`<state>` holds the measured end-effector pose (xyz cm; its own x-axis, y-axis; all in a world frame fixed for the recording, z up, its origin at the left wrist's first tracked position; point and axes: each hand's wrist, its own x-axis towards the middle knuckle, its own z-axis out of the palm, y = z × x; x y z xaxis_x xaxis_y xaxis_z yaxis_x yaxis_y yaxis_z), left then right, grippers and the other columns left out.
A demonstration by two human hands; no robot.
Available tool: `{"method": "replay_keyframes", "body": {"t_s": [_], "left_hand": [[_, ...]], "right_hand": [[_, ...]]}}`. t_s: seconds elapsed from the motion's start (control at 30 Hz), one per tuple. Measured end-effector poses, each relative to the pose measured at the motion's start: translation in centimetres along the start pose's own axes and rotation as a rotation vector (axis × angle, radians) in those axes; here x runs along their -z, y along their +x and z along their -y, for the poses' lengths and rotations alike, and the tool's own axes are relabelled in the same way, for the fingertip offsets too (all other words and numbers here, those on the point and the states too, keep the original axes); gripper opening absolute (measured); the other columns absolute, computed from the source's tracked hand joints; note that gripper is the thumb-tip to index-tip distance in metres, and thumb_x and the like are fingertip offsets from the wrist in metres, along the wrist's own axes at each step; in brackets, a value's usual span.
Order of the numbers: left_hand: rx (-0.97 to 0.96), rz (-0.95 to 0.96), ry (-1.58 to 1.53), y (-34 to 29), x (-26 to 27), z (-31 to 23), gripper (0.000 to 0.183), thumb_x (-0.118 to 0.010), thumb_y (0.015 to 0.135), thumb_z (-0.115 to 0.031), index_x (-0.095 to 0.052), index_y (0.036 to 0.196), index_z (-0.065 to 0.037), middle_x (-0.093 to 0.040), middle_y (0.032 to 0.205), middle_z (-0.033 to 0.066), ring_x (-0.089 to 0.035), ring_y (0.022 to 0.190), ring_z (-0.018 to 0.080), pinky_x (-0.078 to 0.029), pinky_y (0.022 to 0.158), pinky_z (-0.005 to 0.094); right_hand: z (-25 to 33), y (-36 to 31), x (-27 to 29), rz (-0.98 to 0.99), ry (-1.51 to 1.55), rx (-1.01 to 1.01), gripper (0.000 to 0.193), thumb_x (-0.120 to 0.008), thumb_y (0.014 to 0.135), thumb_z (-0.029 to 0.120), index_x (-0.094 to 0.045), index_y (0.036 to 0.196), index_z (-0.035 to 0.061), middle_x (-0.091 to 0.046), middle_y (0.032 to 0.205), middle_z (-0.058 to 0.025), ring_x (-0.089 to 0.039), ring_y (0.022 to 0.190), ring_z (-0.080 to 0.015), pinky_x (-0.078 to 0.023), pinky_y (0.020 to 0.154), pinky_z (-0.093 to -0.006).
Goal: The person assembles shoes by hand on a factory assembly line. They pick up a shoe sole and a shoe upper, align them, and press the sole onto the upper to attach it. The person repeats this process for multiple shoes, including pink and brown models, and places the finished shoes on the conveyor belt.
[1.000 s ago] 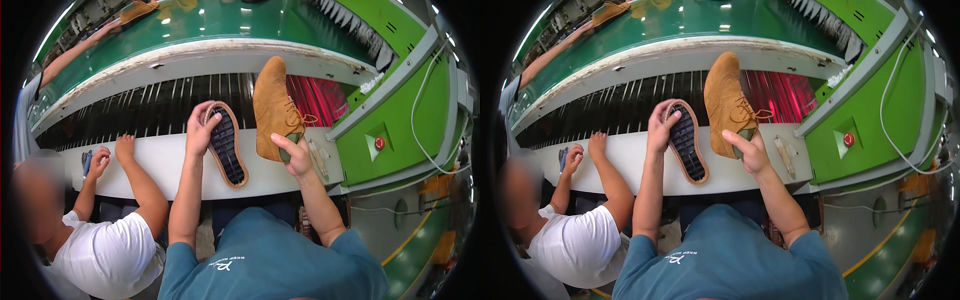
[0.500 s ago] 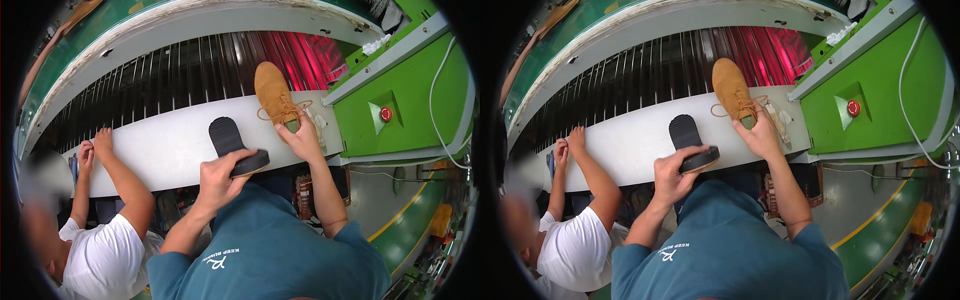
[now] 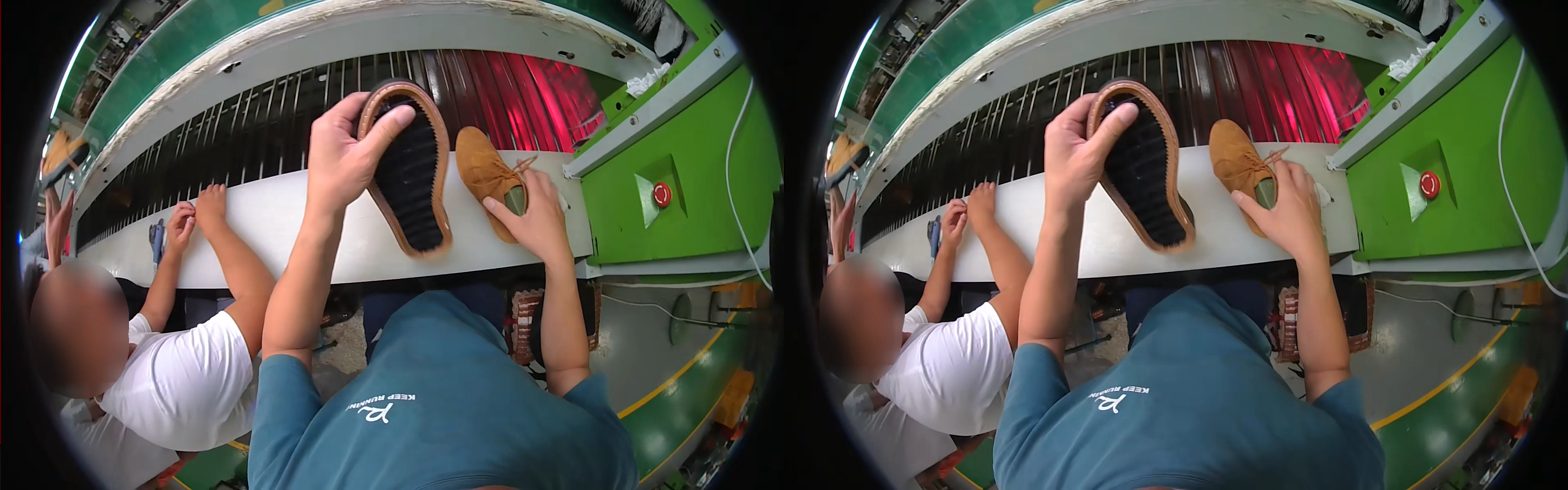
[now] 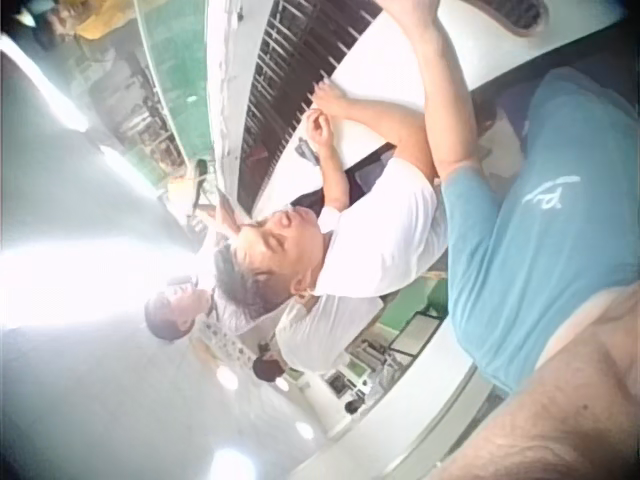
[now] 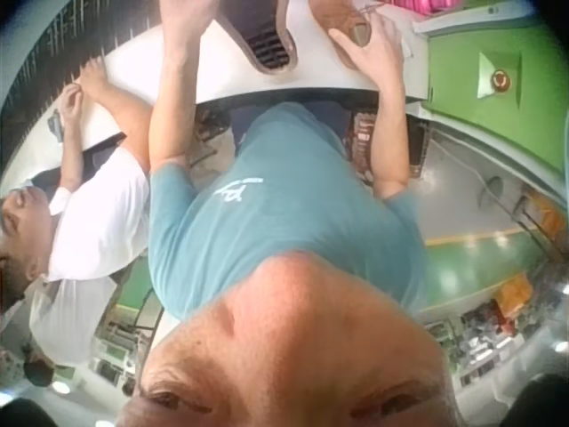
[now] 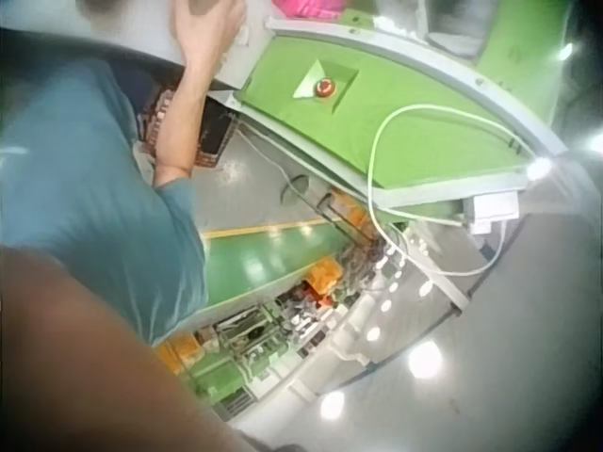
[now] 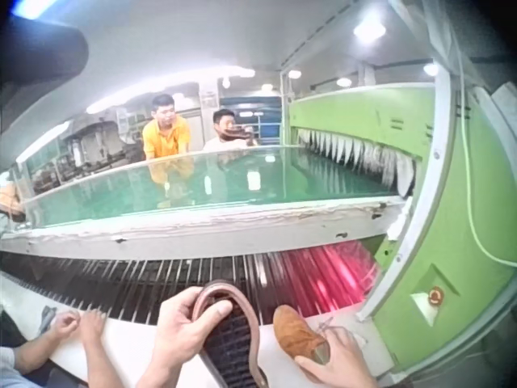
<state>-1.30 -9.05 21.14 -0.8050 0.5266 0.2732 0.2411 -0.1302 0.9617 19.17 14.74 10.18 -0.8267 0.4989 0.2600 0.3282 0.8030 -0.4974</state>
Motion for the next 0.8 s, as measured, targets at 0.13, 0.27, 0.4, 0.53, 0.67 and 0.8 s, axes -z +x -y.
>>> {"method": "replay_keyframes", "body": {"t_s": [0.13, 0.27, 0.4, 0.53, 0.67, 0.8], "left_hand": [[0.055, -0.002, -0.105, -1.0, -0.9, 1.7, 0.038, -0.091, 0.098, -0.011, -0.075, 0.126, 0.008, -0.083, 0.106, 0.0085, -0.076, 0.094, 0.0095, -0.062, 0.085, 0.024], [0.056, -0.041, -0.127, -2.1, -1.1, 4.4, 0.044, -0.089, 0.097, -0.004, -0.069, 0.134, 0.012, -0.083, 0.113, 0.0131, -0.078, 0.1, 0.013, -0.064, 0.09, 0.0266], [0.024, -0.032, -0.153, -2.5, -0.2, 5.1, 0.049, -0.087, 0.097, 0.001, -0.065, 0.139, 0.013, -0.082, 0.12, 0.0163, -0.079, 0.108, 0.0166, -0.066, 0.096, 0.0295], [-0.008, 0.003, -0.168, -2.9, 0.5, 5.3, 0.054, -0.087, 0.096, 0.002, -0.063, 0.143, 0.014, -0.08, 0.127, 0.0177, -0.078, 0.114, 0.0173, -0.065, 0.1, 0.0302], [0.006, 0.036, -0.196, -2.9, 1.5, 5.9, 0.057, -0.087, 0.096, 0.003, -0.062, 0.146, 0.014, -0.078, 0.133, 0.018, -0.077, 0.118, 0.0174, -0.065, 0.103, 0.0303], [-0.008, 0.023, -0.24, -2.9, 2.3, 6.7, 0.053, -0.084, 0.1, -0.003, -0.063, 0.146, 0.012, -0.078, 0.132, 0.016, -0.077, 0.118, 0.0166, -0.063, 0.103, 0.0293]], "right_hand": [[5.0, 0.4, 2.4, -0.383, 0.282, 0.248, 0.043, -0.089, 0.093, 0.017, -0.076, 0.131, 0.0029, -0.073, 0.116, -0.0148, -0.074, 0.107, -0.0306, -0.059, 0.092, -0.0432], [9.7, 1.6, 3.5, -0.293, 0.529, 0.354, 0.024, -0.086, 0.092, 0.001, -0.08, 0.115, 0.0027, -0.074, 0.103, -0.0089, -0.075, 0.085, -0.0201, -0.06, 0.075, -0.0323], [11.7, 3.5, 2.0, -0.179, 0.554, 0.412, 0.018, -0.088, 0.091, 0.005, -0.082, 0.108, 0.0059, -0.075, 0.094, -0.0061, -0.075, 0.076, -0.0178, -0.059, 0.069, -0.0333], [13.4, 5.4, 0.5, -0.183, 0.474, 0.505, 0.016, -0.087, 0.091, 0.012, -0.084, 0.106, 0.0076, -0.076, 0.091, -0.0042, -0.074, 0.071, -0.021, -0.058, 0.064, -0.0364], [13.8, 7.8, -0.7, -0.229, 0.403, 0.523, 0.04, -0.092, 0.087, 0.022, -0.079, 0.123, 0.0093, -0.075, 0.113, -0.0105, -0.075, 0.107, -0.029, -0.061, 0.087, -0.0401], [13.5, 9.4, -2.6, 0.229, 0.807, 0.232, 0.063, -0.094, 0.093, 0.034, -0.071, 0.141, 0.0006, -0.077, 0.129, -0.0159, -0.075, 0.121, -0.0243, -0.062, 0.101, -0.039]]}}
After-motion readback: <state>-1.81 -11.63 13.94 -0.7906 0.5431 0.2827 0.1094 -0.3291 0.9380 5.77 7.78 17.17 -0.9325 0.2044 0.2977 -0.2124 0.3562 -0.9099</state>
